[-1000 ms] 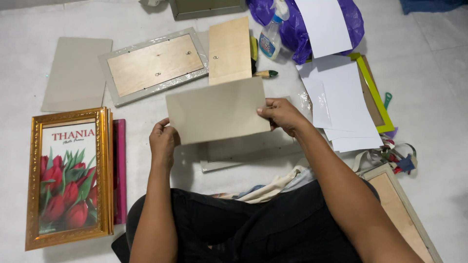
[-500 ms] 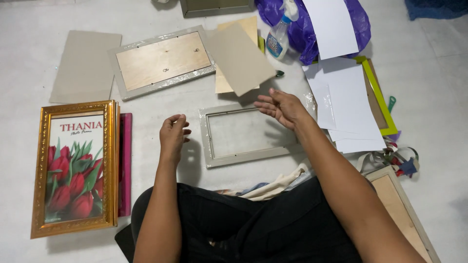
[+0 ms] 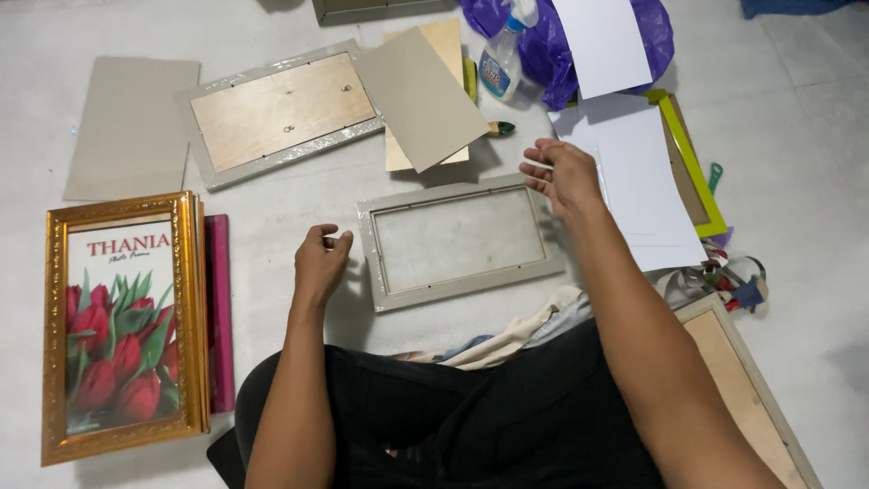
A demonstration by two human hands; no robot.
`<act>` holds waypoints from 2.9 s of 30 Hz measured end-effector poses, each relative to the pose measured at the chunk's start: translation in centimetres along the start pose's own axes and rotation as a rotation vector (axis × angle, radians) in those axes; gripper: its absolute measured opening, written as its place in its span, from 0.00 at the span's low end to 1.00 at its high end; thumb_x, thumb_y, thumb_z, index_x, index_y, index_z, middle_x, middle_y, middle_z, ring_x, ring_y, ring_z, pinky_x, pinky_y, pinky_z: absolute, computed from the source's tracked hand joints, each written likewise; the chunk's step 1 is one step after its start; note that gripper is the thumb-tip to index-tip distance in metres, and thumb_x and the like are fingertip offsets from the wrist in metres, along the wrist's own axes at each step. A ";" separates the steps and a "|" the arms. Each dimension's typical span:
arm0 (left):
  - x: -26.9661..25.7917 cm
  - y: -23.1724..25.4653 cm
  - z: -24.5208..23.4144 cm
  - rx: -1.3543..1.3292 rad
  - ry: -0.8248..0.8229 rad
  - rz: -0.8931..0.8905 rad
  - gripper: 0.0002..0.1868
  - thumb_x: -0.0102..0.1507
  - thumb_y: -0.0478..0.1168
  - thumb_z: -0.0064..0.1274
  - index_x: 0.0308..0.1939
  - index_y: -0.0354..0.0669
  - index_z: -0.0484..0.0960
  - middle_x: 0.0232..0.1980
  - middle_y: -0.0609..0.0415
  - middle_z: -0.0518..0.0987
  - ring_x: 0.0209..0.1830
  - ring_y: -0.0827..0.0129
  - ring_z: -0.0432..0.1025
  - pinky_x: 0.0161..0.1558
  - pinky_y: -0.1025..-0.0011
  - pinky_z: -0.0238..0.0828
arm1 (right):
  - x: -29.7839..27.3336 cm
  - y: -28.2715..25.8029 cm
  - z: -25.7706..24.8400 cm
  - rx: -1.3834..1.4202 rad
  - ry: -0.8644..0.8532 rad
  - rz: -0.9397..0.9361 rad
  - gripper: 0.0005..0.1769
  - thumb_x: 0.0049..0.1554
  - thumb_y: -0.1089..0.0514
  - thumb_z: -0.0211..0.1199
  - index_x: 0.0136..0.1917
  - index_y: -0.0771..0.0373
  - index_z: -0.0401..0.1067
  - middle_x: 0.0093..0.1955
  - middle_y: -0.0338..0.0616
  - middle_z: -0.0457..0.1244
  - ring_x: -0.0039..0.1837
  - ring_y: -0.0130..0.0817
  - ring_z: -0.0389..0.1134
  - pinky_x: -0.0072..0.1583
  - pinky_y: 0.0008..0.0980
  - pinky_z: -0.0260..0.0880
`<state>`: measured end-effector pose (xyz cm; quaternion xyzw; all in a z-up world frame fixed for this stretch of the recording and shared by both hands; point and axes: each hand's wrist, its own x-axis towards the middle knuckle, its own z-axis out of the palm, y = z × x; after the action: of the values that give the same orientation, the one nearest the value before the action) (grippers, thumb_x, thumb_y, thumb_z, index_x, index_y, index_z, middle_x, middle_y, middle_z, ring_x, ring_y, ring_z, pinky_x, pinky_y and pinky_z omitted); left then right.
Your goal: Cleaning the glass of a picture frame using a brush and a cloth
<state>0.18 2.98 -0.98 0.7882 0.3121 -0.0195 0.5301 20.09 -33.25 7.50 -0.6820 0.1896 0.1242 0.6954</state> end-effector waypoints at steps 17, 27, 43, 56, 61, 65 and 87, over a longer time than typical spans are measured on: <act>0.1 2.0 0.4 0.104 -0.109 -0.068 0.29 0.64 0.53 0.55 0.62 0.35 0.79 0.48 0.36 0.84 0.55 0.42 0.78 0.54 0.48 0.74 | 8.3 6.3 4.3 -1.116 -0.166 -0.580 0.27 0.58 0.53 0.64 0.69 0.60 0.72 0.63 0.57 0.67 0.61 0.57 0.70 0.61 0.52 0.71; 0.0 3.4 0.7 0.087 -0.131 -0.066 0.23 0.67 0.46 0.53 0.59 0.33 0.78 0.40 0.49 0.82 0.35 0.66 0.77 0.40 0.70 0.76 | 9.8 3.4 5.2 -1.423 -0.243 -0.598 0.32 0.51 0.63 0.63 0.70 0.61 0.67 0.69 0.49 0.60 0.63 0.59 0.62 0.61 0.53 0.68; 0.2 2.0 0.8 0.094 -0.149 -0.063 0.28 0.65 0.51 0.54 0.60 0.33 0.80 0.46 0.39 0.84 0.52 0.45 0.78 0.52 0.49 0.74 | 8.9 4.3 3.5 -1.686 -0.150 -0.565 0.21 0.60 0.48 0.62 0.62 0.59 0.73 0.61 0.48 0.58 0.66 0.53 0.57 0.62 0.53 0.62; 0.1 1.8 0.6 0.086 -0.129 -0.022 0.28 0.63 0.53 0.55 0.59 0.37 0.81 0.44 0.43 0.85 0.53 0.46 0.78 0.54 0.50 0.73 | 0.7 -5.3 -4.4 -0.968 0.142 -0.796 0.15 0.59 0.58 0.72 0.59 0.57 0.74 0.45 0.52 0.68 0.46 0.49 0.73 0.50 0.41 0.72; -0.5 1.9 0.7 0.112 -0.124 0.009 0.28 0.63 0.53 0.55 0.59 0.35 0.81 0.44 0.42 0.85 0.53 0.45 0.78 0.53 0.49 0.73 | -7.6 -7.9 -2.8 -0.620 0.112 -0.815 0.13 0.59 0.63 0.69 0.57 0.63 0.71 0.44 0.51 0.68 0.42 0.35 0.73 0.47 0.31 0.76; -0.7 1.2 0.5 0.121 -0.088 0.029 0.29 0.63 0.54 0.55 0.59 0.34 0.81 0.45 0.40 0.85 0.52 0.42 0.78 0.52 0.47 0.74 | -9.0 -5.1 -1.6 -0.635 0.129 -0.908 0.10 0.57 0.65 0.69 0.52 0.64 0.74 0.38 0.54 0.65 0.38 0.38 0.69 0.41 0.34 0.71; -0.8 2.3 0.4 0.121 -0.119 0.001 0.34 0.61 0.49 0.58 0.66 0.30 0.72 0.44 0.42 0.83 0.53 0.46 0.78 0.55 0.48 0.73 | -10.2 3.4 5.7 -0.819 -0.216 -0.377 0.16 0.52 0.53 0.66 0.53 0.56 0.82 0.38 0.66 0.67 0.43 0.50 0.72 0.47 0.45 0.71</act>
<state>0.84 1.68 0.97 0.8163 0.2780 -0.0851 0.4991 10.03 -26.58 8.81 -0.9061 -0.0761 0.1306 0.3951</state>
